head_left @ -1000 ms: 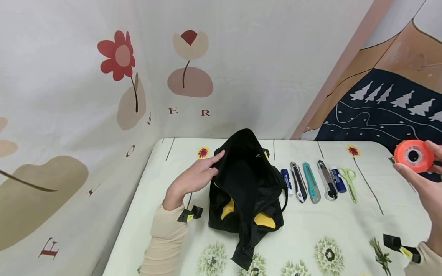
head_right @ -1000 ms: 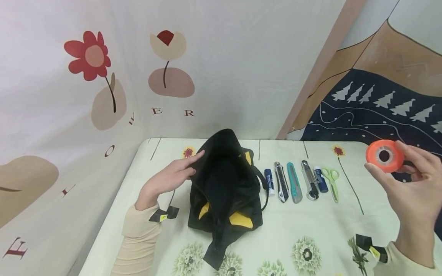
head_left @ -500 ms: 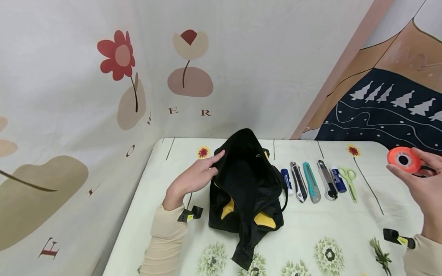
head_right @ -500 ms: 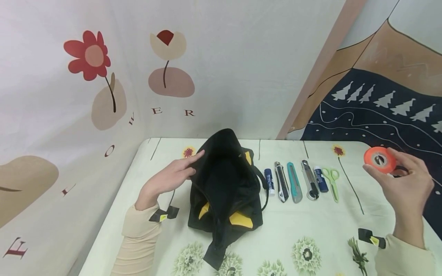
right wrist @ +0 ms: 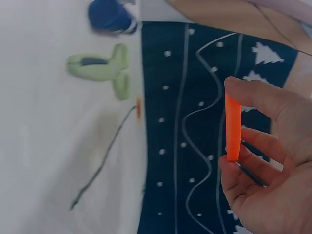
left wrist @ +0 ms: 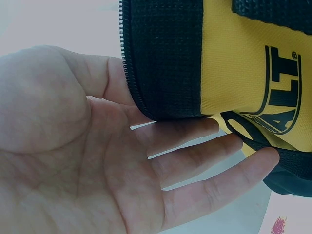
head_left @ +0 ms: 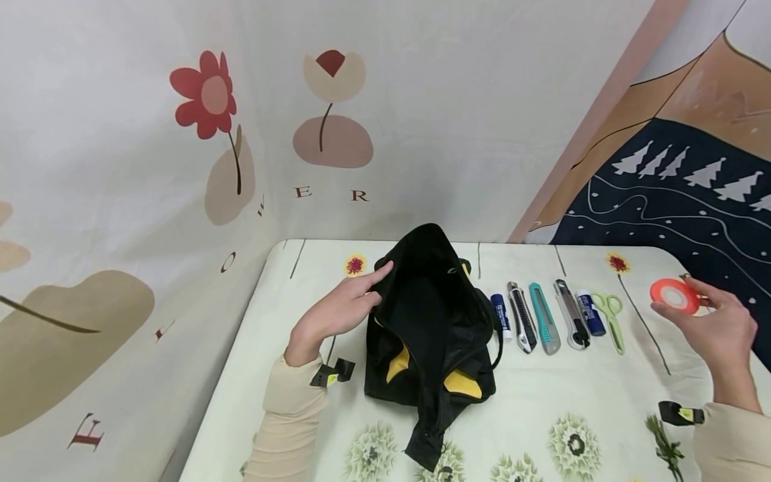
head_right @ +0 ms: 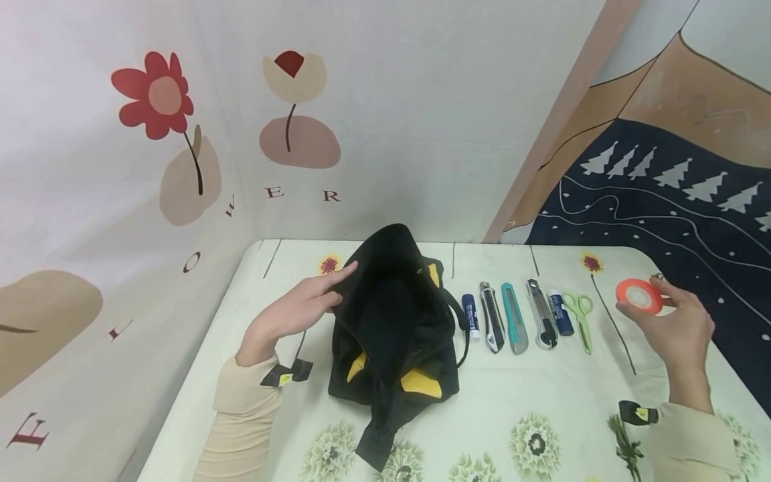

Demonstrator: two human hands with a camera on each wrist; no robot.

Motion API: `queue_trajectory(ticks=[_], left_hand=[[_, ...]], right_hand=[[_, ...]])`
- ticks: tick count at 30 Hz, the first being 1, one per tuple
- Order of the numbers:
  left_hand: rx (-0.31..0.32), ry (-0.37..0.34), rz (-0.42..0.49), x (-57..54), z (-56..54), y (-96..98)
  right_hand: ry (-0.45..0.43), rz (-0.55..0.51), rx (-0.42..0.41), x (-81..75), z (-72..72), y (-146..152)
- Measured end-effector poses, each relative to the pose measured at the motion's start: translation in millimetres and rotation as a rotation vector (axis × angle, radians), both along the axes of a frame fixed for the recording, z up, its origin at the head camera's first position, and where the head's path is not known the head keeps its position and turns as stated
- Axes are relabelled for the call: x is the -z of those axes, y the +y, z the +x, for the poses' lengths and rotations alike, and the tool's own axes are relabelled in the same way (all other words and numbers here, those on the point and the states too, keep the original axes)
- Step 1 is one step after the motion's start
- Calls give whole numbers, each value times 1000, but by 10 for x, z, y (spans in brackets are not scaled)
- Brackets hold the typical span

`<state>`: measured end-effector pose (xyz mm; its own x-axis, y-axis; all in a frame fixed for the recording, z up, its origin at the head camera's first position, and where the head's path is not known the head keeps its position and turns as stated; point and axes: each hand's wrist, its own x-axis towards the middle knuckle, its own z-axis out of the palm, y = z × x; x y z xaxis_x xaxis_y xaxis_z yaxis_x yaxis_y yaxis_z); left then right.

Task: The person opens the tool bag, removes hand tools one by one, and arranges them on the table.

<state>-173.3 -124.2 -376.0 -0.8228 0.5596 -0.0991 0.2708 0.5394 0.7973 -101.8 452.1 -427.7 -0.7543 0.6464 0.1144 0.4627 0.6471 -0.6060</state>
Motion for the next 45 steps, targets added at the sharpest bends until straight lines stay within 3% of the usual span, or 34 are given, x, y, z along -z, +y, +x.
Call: queue_trajectory(ticks=[11, 17, 22, 30, 45], left_hand=[[4, 6, 5, 0, 2, -2], [2, -4, 3, 2, 10, 19], [9, -7, 8, 21, 9, 27], [6, -10, 18, 10, 9, 17], [0, 4, 4, 28, -4, 13]], right_hand=[[-122, 59, -140, 269, -81, 201], [-206, -8, -217, 424, -48, 356], [-243, -52, -212, 542, -7, 398], [-249, -54, -205, 521, -41, 368], [-272, -26, -289, 533, -117, 408]])
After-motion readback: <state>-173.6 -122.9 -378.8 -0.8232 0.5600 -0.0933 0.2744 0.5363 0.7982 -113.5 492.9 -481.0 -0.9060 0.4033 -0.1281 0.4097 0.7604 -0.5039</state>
